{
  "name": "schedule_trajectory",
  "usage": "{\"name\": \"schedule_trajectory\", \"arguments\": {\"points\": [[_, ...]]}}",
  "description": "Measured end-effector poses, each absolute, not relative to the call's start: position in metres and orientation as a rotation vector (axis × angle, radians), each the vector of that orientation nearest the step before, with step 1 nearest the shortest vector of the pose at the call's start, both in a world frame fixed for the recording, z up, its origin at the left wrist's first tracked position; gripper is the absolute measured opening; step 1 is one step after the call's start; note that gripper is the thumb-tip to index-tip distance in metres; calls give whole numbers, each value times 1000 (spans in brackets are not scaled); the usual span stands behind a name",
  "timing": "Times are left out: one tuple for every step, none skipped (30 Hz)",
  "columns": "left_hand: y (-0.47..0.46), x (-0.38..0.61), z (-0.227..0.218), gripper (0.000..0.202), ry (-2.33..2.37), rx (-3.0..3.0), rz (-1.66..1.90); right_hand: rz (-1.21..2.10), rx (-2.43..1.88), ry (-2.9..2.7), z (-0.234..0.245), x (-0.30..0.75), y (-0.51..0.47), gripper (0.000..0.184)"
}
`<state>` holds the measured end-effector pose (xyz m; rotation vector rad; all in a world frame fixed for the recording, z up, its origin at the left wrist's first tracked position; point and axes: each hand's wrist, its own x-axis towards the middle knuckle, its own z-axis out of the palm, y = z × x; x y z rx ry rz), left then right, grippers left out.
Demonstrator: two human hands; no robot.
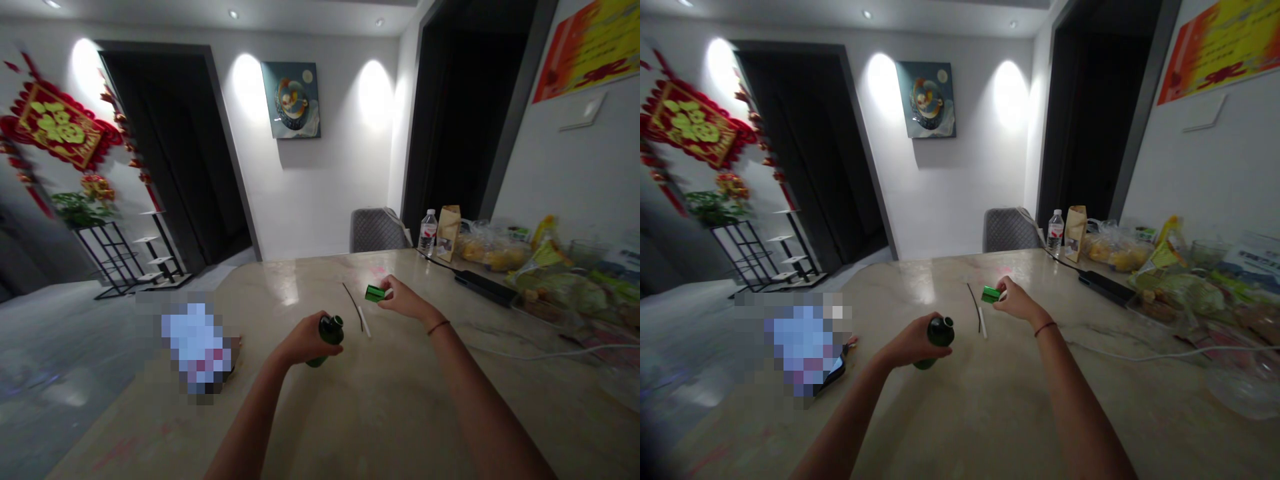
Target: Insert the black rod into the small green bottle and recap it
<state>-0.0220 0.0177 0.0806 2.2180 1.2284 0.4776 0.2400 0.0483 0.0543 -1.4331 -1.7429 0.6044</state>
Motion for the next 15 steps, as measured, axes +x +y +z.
{"name": "schedule_trajectory", "arguments": {"points": [[18, -22, 81, 37, 1231, 2218, 481, 622, -1437, -1738, 49, 242, 51, 32], [18, -22, 81, 37, 1237, 2218, 484, 640, -1439, -1744, 45, 244, 54, 33], [18, -22, 81, 37, 1246, 2217, 486, 657, -1440, -1763, 41, 245, 56, 34], [18, -22, 81, 37, 1253, 2218, 485, 672, -1441, -1792, 37, 246, 58, 36], [17, -21, 81, 37, 1256, 2220, 485, 678, -1448, -1826, 33, 247, 60, 36], [17, -21, 80, 37, 1255, 2222, 486, 675, -1463, -1859, 30, 248, 62, 36], [17, -21, 80, 37, 1249, 2223, 491, 662, -1486, -1884, 27, 249, 63, 37], [18, -22, 80, 37, 1241, 2223, 499, 639, -1515, -1898, 24, 250, 64, 37], [18, -22, 80, 37, 1233, 2222, 508, 611, -1550, -1900, 21, 251, 64, 37], [18, -22, 80, 36, 1228, 2221, 516, 584, -1586, -1895, 18, 252, 65, 37], [18, -22, 80, 36, 1224, 2222, 520, 563, -1615, -1888, 15, 253, 65, 37], [18, -22, 79, 36, 1221, 2223, 523, 551, -1641, -1881, 13, 254, 65, 37], [18, -22, 79, 36, 1217, 2225, 524, 546, -1664, -1876, 10, 255, 65, 37], [18, -23, 79, 36, 1212, 2227, 526, 546, -1683, -1877, 9, 256, 64, 37], [18, -23, 79, 36, 1208, 2227, 529, 544, -1701, -1881, 8, 257, 64, 37]]}}
